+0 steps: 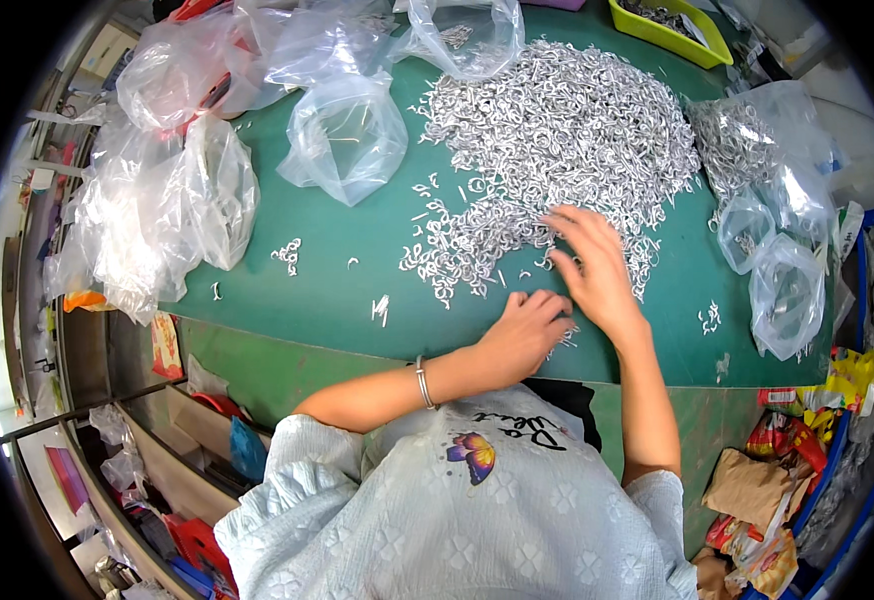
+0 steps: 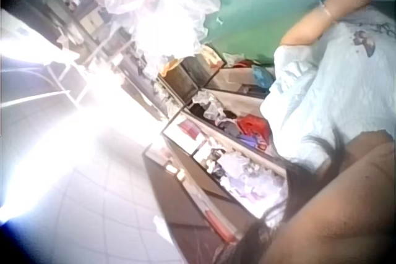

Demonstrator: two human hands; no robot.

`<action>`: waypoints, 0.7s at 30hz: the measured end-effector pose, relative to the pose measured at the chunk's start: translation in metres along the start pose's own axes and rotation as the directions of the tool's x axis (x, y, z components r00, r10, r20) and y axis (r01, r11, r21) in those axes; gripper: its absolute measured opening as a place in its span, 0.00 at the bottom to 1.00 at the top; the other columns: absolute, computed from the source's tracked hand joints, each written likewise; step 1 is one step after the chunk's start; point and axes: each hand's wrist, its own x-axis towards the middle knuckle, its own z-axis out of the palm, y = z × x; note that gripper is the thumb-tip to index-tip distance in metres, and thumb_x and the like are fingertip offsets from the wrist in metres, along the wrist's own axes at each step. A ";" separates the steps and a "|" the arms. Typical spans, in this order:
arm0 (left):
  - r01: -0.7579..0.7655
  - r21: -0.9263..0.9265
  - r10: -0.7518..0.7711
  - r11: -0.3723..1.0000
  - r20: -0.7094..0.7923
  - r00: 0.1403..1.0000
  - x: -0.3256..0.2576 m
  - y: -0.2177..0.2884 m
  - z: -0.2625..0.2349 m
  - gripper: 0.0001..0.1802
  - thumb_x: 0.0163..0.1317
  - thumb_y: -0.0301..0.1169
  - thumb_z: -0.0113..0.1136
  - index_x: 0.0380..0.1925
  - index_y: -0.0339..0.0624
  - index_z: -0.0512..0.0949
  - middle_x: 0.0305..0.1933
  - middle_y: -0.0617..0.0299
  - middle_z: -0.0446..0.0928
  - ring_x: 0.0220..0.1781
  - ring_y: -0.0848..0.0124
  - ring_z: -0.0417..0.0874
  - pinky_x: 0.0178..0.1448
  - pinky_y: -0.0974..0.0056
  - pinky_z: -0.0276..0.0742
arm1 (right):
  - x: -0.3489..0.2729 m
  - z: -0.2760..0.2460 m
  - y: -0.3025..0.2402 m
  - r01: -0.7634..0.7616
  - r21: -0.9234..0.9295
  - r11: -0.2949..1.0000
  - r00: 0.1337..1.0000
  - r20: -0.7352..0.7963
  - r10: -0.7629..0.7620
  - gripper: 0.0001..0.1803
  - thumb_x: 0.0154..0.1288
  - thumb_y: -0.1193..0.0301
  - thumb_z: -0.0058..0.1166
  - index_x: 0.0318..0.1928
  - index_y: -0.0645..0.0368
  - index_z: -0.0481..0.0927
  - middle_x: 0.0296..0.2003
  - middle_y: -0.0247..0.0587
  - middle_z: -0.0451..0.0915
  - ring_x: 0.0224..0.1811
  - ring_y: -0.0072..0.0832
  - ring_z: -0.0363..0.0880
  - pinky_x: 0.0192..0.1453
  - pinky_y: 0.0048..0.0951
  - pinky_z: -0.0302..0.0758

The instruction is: The person sorts through a large pile of small metal hooks on a green table by hand, occasionally placing handfuls into plastic bags.

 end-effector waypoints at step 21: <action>0.157 0.231 -0.105 0.960 -0.224 0.969 0.030 -0.068 -0.041 0.18 0.52 0.21 0.62 0.46 0.41 0.76 0.48 0.59 0.74 0.52 0.59 0.74 0.54 0.57 0.69 | 0.003 0.013 0.031 0.117 -0.254 0.960 0.992 0.077 -0.100 0.12 0.55 0.73 0.62 0.41 0.59 0.78 0.42 0.37 0.76 0.47 0.36 0.72 0.53 0.37 0.64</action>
